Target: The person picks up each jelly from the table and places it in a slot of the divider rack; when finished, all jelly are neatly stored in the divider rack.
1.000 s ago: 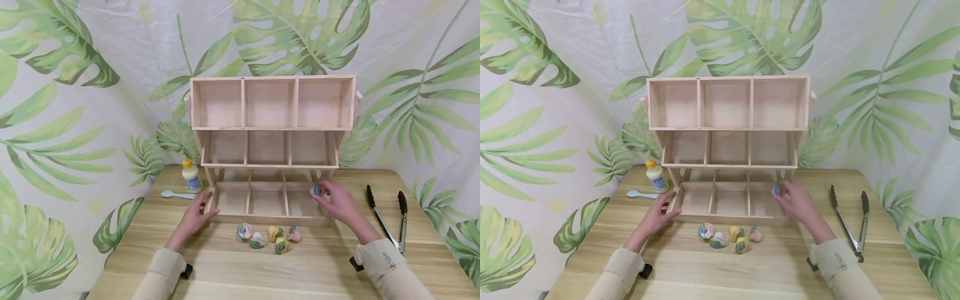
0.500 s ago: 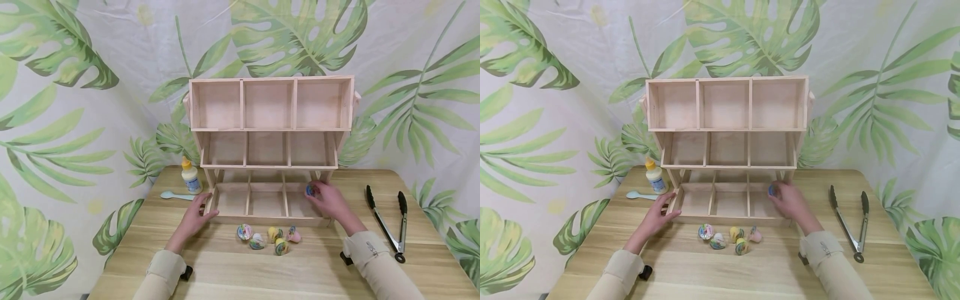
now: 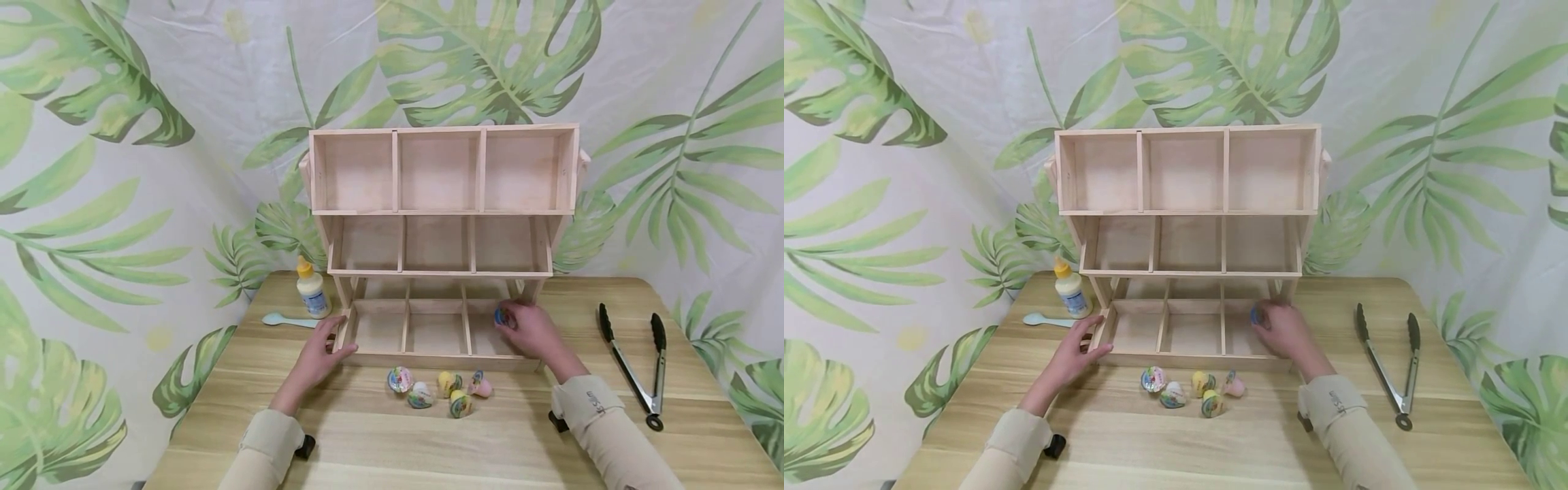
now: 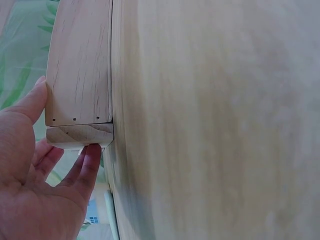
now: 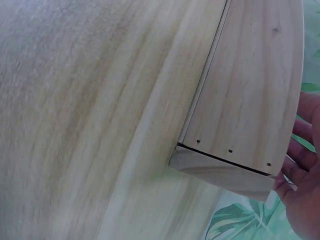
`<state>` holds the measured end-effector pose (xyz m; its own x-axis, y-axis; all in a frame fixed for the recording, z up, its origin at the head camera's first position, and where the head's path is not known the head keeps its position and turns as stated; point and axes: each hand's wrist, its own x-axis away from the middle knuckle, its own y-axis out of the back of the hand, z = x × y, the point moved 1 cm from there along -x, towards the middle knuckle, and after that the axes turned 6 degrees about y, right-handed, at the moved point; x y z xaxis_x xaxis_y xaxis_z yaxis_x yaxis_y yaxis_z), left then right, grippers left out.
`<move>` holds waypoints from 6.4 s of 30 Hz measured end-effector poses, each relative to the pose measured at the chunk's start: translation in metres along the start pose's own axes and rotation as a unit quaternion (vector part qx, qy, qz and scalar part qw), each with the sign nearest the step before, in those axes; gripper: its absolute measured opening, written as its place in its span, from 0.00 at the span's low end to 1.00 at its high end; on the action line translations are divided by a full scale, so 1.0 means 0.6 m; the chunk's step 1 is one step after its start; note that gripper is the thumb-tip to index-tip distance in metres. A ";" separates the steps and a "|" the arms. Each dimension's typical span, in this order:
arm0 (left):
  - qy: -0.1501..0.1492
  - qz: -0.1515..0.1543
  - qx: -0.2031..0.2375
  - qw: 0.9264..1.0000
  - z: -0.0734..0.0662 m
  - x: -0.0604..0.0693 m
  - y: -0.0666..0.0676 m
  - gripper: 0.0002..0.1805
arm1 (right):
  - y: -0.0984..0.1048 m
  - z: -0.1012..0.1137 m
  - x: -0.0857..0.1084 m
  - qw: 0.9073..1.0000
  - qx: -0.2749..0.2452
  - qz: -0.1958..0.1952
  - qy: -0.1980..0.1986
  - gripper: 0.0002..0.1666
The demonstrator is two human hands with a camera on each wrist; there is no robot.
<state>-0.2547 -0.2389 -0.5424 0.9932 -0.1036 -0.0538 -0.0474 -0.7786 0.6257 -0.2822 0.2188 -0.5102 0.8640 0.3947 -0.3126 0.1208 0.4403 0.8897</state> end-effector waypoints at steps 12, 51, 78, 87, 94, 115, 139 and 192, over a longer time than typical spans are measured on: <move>0.000 -0.002 -0.004 1.000 -0.004 0.003 0.002 0.38 | -0.007 0.003 -0.001 0.997 0.063 -0.005 0.032 0.20; -0.010 0.000 -0.002 1.000 0.000 0.004 0.002 0.38 | 0.016 0.024 0.020 1.000 0.015 0.013 0.023 0.27; -0.002 0.002 0.000 1.000 0.003 0.005 -0.001 0.39 | -0.023 0.141 0.141 0.996 -0.041 0.028 0.074 0.22; -0.007 -0.001 0.003 1.000 0.002 0.005 -0.001 0.38 | -0.043 0.137 0.134 0.995 -0.047 0.043 0.070 0.22; -0.002 0.002 0.003 1.000 0.003 0.004 -0.001 0.38 | -0.048 0.141 0.129 0.995 -0.051 0.053 0.063 0.19; 0.000 0.004 -0.002 1.000 -0.002 0.004 0.000 0.38 | -0.035 0.144 0.124 0.994 -0.072 0.036 0.080 0.17; -0.001 0.003 -0.005 1.000 0.004 0.002 -0.001 0.39 | 0.022 0.132 0.069 0.991 -0.124 -0.037 0.022 0.27; -0.014 -0.007 -0.005 1.000 0.004 0.002 -0.003 0.38 | -0.029 0.050 0.004 0.994 -0.104 0.031 -0.008 0.22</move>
<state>-0.2536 -0.2388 -0.5455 0.9903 -0.1107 -0.0837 -0.0330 -0.7738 0.6326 -0.2673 0.1880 -0.5164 0.8744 0.4147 -0.2520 -0.0362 0.5736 0.8183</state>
